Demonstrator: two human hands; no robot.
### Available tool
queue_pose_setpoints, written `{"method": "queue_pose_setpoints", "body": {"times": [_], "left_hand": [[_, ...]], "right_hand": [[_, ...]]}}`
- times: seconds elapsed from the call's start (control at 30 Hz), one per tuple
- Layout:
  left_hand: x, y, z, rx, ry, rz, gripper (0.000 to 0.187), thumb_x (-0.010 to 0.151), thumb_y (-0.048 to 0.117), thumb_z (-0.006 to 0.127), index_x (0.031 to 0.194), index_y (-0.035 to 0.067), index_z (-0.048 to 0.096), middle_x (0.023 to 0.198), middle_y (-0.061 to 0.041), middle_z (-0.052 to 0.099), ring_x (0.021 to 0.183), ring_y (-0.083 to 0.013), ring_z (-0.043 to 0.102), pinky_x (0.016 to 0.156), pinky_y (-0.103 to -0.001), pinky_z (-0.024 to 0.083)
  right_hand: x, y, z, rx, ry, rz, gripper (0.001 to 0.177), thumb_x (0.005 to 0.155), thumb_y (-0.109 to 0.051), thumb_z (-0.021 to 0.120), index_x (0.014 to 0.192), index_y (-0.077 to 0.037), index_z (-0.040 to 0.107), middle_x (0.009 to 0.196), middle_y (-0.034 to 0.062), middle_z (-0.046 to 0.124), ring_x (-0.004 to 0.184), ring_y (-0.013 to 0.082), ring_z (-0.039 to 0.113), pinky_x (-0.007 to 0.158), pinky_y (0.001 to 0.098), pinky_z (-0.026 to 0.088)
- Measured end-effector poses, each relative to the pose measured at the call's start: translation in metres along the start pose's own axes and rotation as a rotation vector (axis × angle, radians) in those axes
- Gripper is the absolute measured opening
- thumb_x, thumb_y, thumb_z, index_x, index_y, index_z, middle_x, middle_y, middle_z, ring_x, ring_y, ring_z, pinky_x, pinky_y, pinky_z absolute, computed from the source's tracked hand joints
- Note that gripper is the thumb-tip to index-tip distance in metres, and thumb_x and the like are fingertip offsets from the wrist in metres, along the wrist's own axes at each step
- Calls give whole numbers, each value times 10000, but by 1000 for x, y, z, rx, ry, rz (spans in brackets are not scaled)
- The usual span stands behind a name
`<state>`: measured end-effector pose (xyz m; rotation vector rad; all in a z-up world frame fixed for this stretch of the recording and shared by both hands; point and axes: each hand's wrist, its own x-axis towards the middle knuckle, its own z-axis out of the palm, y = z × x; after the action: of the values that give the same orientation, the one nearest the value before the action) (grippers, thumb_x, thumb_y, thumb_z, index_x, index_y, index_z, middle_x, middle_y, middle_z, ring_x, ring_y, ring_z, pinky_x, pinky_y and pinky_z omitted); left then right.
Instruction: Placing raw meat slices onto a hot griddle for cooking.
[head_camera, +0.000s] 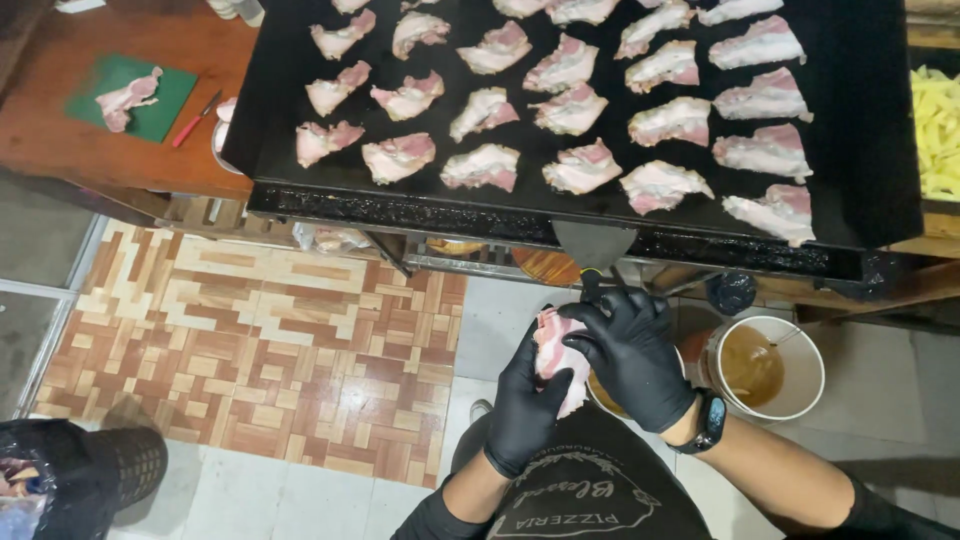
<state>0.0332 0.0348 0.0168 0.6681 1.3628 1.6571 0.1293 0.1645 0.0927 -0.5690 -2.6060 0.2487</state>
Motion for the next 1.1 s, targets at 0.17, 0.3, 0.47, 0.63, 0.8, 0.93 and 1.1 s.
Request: {"method": "queue_pose_setpoints", "body": {"times": [0.17,0.3,0.47,0.63,0.8,0.93,1.1], "left_hand": [[7,-8,24,153,-1,65,716,891,-96,614,1563,2,387,1405,-120,642,1238,-168,631,1012,-300,514],[11,-29,38,147,16,-38,710,882,-85,621,1553,29,419,1285,-101,692,1125,-143,671,953,-279,537],[20,-49,42,-159,-33,-124,664,867,-38,601,1516,-12,462,1238,-132,667,1136,-212,651,991,-329,524],[29,-18,59,-818,-81,-276,677,822,115,534,1488,34,442,1344,-123,649,1249,-269,613,1052,-375,499],[38,-81,36,-778,205,-364,571,998,176,568,1522,-35,486,1327,-164,586,1125,-286,528,904,-388,453],[46,-60,32,-501,331,-272,576,948,72,592,1514,24,494,1282,-117,616,1089,-252,547,858,-371,473],[42,-69,5,-417,499,-217,554,896,33,599,1439,77,500,1231,-88,655,1109,-248,644,892,-408,532]], "right_hand": [[-10,36,0,162,-101,61,386,792,-207,737,1162,-121,671,1153,119,600,1120,341,522,962,473,367],[-15,58,-1,245,-153,46,324,786,-200,753,1090,-133,663,1048,112,580,1099,357,514,951,481,367],[-25,70,4,177,-162,9,263,795,-182,703,1043,-125,635,1043,88,583,1082,337,522,916,493,358],[-52,87,16,68,-187,-126,234,806,-112,626,1034,-160,629,1066,27,619,1103,246,578,937,495,363],[-74,94,-6,144,-110,-408,355,769,-169,656,1122,-130,654,1086,76,635,1097,283,607,914,480,434],[-75,117,-64,507,-177,-231,231,873,-86,717,1089,-156,677,1049,23,660,1024,253,622,902,415,489],[-52,194,-120,232,-122,-6,192,836,-125,731,1026,-152,737,976,45,730,910,246,688,804,394,518]]}}
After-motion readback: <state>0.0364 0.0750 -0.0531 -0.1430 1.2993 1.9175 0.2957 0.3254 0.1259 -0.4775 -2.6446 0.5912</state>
